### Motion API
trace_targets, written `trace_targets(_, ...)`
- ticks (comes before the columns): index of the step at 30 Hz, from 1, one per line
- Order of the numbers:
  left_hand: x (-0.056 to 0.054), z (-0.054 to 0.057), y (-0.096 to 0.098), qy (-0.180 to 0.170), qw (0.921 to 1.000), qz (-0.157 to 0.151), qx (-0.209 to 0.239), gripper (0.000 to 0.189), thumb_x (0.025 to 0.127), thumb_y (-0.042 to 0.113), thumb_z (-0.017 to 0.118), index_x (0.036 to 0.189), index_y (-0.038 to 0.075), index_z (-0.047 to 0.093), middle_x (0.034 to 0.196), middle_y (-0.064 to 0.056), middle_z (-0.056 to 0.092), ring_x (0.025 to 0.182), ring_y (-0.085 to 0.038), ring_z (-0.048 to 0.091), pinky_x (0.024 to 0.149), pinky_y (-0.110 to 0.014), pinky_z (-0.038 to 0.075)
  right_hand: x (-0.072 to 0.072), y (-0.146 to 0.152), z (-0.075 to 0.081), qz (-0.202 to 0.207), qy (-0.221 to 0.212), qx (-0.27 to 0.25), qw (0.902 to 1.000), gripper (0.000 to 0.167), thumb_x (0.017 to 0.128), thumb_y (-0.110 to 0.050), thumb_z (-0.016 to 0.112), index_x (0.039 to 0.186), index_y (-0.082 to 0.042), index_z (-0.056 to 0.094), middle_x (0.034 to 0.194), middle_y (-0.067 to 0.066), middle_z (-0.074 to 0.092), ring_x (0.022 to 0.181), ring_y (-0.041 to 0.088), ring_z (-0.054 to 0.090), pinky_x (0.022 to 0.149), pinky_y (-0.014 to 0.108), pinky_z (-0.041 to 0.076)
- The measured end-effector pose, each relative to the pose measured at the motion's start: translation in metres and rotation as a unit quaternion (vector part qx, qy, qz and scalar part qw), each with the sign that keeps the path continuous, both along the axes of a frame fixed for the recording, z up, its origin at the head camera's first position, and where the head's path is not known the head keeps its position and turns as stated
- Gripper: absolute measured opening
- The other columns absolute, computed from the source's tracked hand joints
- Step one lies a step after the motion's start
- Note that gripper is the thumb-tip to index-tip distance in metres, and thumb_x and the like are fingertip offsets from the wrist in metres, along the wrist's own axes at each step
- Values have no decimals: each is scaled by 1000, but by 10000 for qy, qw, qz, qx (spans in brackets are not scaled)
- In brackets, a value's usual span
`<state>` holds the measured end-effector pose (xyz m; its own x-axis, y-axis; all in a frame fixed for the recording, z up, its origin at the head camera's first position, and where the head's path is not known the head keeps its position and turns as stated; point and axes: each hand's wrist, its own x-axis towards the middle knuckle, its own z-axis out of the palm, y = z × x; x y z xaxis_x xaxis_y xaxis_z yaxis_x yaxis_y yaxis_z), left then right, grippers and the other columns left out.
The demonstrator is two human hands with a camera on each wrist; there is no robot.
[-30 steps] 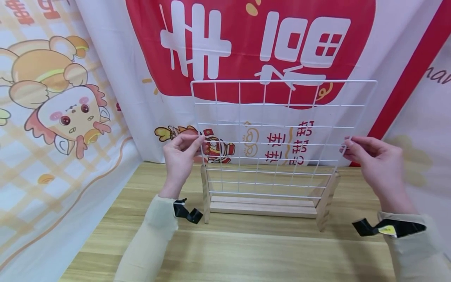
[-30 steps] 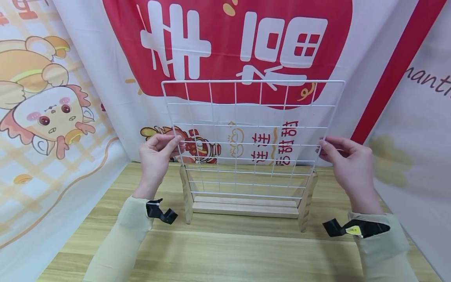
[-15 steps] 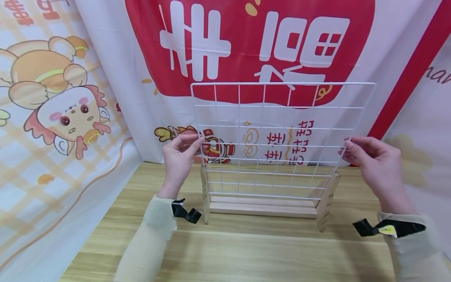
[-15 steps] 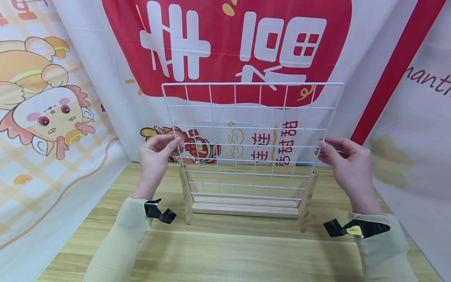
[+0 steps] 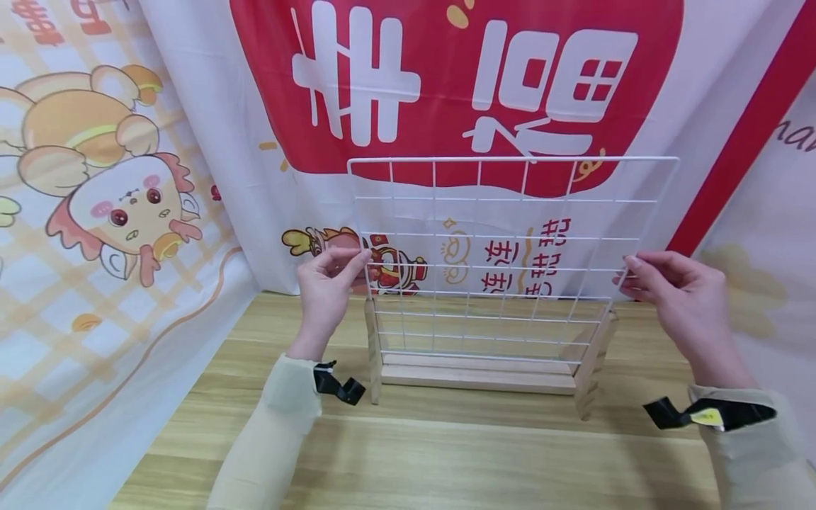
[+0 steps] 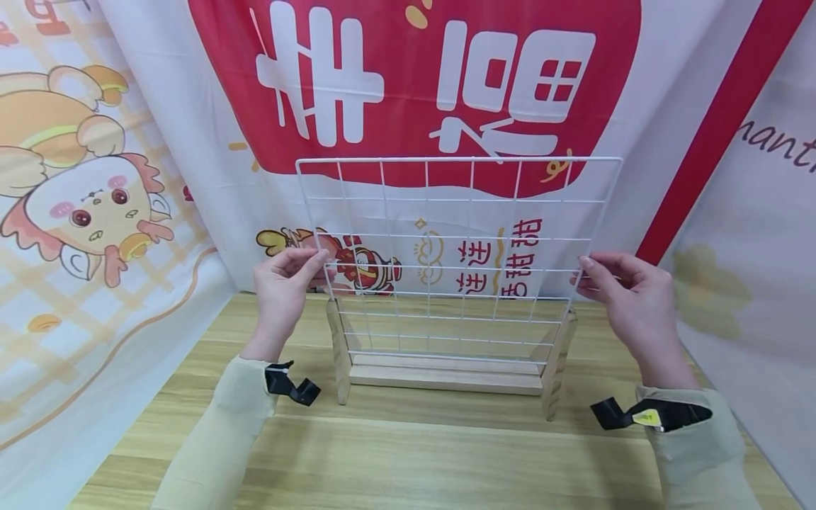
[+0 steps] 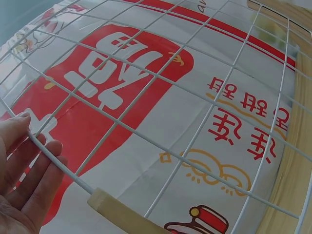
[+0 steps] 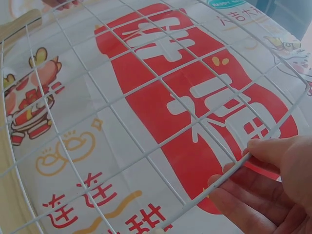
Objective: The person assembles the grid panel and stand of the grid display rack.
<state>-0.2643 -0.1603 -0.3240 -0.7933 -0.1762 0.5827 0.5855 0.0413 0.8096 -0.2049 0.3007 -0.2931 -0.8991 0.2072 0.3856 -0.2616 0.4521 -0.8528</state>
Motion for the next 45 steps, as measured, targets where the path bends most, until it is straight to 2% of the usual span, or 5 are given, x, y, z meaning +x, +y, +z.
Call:
trace_targets(11,2,-5,-1,-5,10000,-8,-47,28,90,27,80,102,2,75,92,-16,75,75,-25,75,70,-41,63,-1,2,-6,131,-49,13,9999,43,100,-32,66,131,-2,65,96,-13,74,84,3,73,77,15,55)
trace_targets(18,2,-9,-2,-35,9999,-108,-20,28,90,25,81,101,0,74,95,-26,72,73,-28,74,69,-41,63,0,6,-9,101,-297,82,9995,47,99,-38,66,133,-5,65,97,-15,74,84,3,72,79,10,52)
trace_targets(29,5,-14,-1,-262,9993,87,-263,30,89,31,81,98,4,76,90,-12,74,78,-40,71,71,-39,63,6,8,-13,67,-297,54,9995,47,99,-35,68,135,-5,65,99,-15,74,86,2,72,82,7,48)
trace_targets(36,4,-14,-1,-320,9989,227,-272,32,90,35,80,97,4,75,92,-18,73,74,-24,71,69,-34,63,4,2,-8,38,-85,-177,9998,47,98,-29,70,136,-2,63,104,-15,73,86,3,73,79,15,54)
trace_targets(45,4,-7,0,-46,9993,166,-330,28,92,30,78,104,5,75,98,-20,73,82,-28,72,70,-35,63,2,2,-6,26,-19,-140,9999,47,98,-31,69,136,-4,63,104,-17,72,86,1,72,78,14,54)
